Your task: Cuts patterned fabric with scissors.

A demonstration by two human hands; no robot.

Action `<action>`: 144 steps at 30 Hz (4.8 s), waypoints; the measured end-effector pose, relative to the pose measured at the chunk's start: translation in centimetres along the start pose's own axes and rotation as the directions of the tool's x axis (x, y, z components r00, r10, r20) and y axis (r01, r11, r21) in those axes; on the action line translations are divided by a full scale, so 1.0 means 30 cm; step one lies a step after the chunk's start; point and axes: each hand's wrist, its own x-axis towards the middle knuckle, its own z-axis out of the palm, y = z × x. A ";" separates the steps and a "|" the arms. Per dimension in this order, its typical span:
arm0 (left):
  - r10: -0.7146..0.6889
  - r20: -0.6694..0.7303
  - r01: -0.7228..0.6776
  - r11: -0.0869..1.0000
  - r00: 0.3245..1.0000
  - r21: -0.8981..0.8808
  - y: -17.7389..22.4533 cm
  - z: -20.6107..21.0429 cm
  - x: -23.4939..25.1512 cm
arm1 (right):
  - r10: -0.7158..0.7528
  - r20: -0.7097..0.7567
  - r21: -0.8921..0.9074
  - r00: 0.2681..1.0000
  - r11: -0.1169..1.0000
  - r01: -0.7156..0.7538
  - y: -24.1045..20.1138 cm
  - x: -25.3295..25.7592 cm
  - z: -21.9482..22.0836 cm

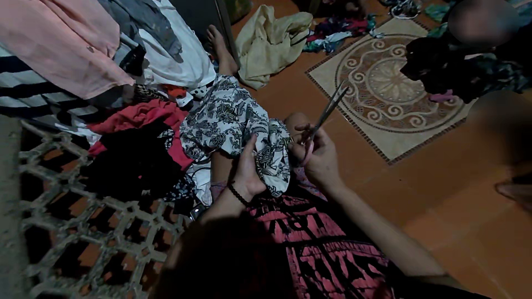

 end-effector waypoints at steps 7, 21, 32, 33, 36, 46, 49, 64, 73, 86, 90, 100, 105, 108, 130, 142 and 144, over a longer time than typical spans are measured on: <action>0.157 0.034 -0.158 0.987 0.987 0.010 0.067 0.037 -0.008 | -0.176 -0.017 -0.007 0.984 0.984 0.176 -0.022 0.005 0.005; 0.272 0.055 -0.271 0.880 0.961 0.389 0.125 0.105 -0.098 | -0.226 0.060 0.075 0.972 0.972 0.221 -0.073 -0.004 0.026; 0.624 0.180 -0.614 0.602 0.761 0.510 0.229 0.169 -0.135 | -0.216 0.669 0.281 0.711 0.959 0.027 -0.054 -0.075 -0.045; 0.624 0.193 -0.623 0.601 0.757 0.501 0.229 0.170 -0.132 | -0.189 0.685 0.266 0.704 0.964 0.001 -0.047 -0.080 -0.043; 0.619 0.208 -0.630 0.607 0.757 0.484 0.219 0.175 -0.125 | -0.142 0.691 0.232 0.709 0.972 -0.032 -0.038 -0.080 -0.037; 0.638 0.206 -0.650 0.612 0.743 0.451 0.203 0.179 -0.120 | -0.090 0.716 0.237 0.692 0.964 -0.119 -0.060 -0.070 -0.029; 0.650 0.201 -0.658 0.599 0.732 0.456 0.199 0.173 -0.112 | -0.108 0.699 0.256 0.707 0.961 -0.107 -0.069 -0.064 -0.017; 0.781 0.205 -0.747 0.432 0.590 0.505 0.161 0.169 -0.095 | -0.210 0.677 0.343 0.706 0.938 -0.050 -0.069 -0.041 0.000; 0.878 0.188 -0.765 0.256 0.440 0.591 0.128 0.179 -0.084 | -0.125 0.654 0.260 0.746 0.963 -0.066 -0.083 -0.033 0.001; 0.838 0.143 -0.722 0.352 0.526 0.596 0.149 0.173 -0.102 | -0.160 0.682 0.301 0.714 0.951 -0.075 -0.056 -0.048 -0.035; 0.857 0.154 -0.747 0.325 0.492 0.581 0.135 0.169 -0.090 | -0.110 0.664 0.254 0.739 0.963 -0.086 -0.070 -0.039 -0.018; 0.840 0.135 -0.756 0.388 0.526 0.527 0.140 0.170 -0.104 | -0.042 0.695 0.158 0.718 0.983 -0.095 -0.053 -0.034 -0.019; 0.827 0.157 -0.760 0.398 0.539 0.514 0.139 0.169 -0.105 | -0.106 0.672 0.218 0.733 0.974 -0.059 -0.060 -0.027 -0.007; 0.844 0.150 -0.751 0.359 0.514 0.554 0.129 0.165 -0.100 | -0.089 0.638 0.211 0.765 0.976 -0.062 -0.077 -0.017 -0.004; 0.889 0.199 -0.799 0.248 0.412 0.548 0.110 0.143 -0.063 | -0.039 0.578 0.218 0.815 0.970 -0.108 -0.084 -0.034 0.016; 0.890 0.165 -0.765 0.256 0.425 0.591 0.115 0.138 -0.067 | -0.017 0.673 0.164 0.739 0.978 -0.127 -0.059 -0.037 -0.016; 0.881 0.152 -0.757 0.284 0.449 0.589 0.117 0.137 -0.073 | -0.054 0.700 0.188 0.712 0.976 -0.111 -0.051 -0.036 -0.023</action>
